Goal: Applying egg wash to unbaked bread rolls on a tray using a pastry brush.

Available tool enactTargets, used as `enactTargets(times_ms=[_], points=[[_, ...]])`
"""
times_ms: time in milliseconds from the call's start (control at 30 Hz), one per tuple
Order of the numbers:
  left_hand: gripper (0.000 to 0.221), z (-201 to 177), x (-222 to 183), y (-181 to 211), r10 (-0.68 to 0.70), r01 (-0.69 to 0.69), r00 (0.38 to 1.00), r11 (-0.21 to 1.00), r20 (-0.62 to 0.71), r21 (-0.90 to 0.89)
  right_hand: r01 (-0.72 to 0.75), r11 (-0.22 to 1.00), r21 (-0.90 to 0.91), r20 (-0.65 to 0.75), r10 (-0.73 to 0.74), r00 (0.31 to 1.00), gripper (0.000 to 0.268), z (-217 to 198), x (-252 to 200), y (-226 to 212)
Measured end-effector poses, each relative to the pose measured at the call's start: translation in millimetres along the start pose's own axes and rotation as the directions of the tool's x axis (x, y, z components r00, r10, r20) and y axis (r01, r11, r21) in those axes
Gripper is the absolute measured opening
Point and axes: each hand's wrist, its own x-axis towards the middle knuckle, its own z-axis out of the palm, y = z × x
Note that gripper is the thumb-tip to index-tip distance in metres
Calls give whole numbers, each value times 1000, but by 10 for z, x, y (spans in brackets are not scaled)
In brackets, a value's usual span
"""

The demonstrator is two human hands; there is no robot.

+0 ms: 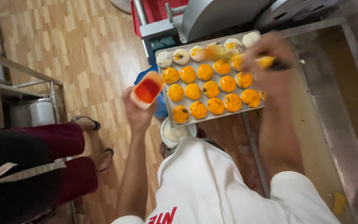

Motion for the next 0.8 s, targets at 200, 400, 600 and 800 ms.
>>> enactTargets(times_ms=[200,400,600,800], points=[[72,520,214,-40,221,-229,972,964,73,133,-149,939,309,360,29,932,16,735,99,-566],[74,653,247,106,176,-186,979,976,99,113,-107,979,174,466,14,885,12,852,2,-232],[74,640,245,81,131,-141,987,984,91,109,-404,811,423,404,230,885,14,459,-2,-138],[85,759,220,-448,101,-89,994,975,49,-204,-269,915,300,426,124,896,22,284,-134,-218]])
